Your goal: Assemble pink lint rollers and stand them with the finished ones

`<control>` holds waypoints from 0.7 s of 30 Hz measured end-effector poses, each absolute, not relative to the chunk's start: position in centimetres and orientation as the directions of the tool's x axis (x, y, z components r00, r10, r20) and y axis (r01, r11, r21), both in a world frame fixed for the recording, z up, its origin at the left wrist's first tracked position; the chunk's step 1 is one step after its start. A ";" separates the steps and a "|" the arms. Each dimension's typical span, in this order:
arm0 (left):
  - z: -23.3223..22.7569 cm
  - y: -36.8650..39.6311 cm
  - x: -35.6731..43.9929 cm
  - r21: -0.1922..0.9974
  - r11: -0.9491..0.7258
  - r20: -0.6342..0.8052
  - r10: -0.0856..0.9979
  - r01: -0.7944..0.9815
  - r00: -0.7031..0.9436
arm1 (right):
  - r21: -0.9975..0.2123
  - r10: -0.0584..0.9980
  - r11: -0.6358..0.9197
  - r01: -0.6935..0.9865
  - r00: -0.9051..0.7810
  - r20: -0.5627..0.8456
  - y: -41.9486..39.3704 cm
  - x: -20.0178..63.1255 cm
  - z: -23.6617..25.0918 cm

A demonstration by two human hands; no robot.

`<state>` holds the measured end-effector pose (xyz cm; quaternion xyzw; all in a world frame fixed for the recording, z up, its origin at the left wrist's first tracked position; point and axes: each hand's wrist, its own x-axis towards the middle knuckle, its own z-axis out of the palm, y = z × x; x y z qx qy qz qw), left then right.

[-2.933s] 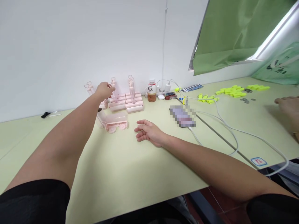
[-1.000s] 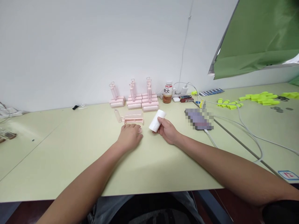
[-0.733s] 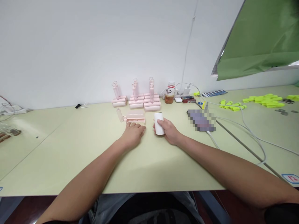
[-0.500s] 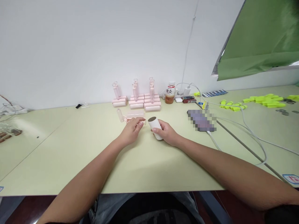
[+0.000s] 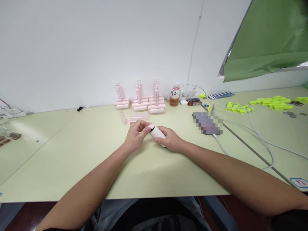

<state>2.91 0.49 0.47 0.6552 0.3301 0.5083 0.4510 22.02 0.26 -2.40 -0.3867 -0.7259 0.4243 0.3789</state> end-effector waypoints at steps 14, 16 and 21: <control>-0.4 0.5 3.0 0.914 -0.397 0.355 0.883 0.087 0.308 | -0.915 0.876 0.347 0.204 -0.418 0.240 0.4 22.0 -2.5; -0.6 0.7 2.9 0.892 -0.435 0.378 0.867 0.122 0.326 | -0.927 0.881 0.326 0.187 -0.415 0.226 0.3 21.9 -2.5; -1.1 0.6 2.5 0.833 -0.525 0.469 0.837 0.174 0.281 | -0.959 0.903 0.254 0.129 -0.386 0.187 0.3 21.8 -2.4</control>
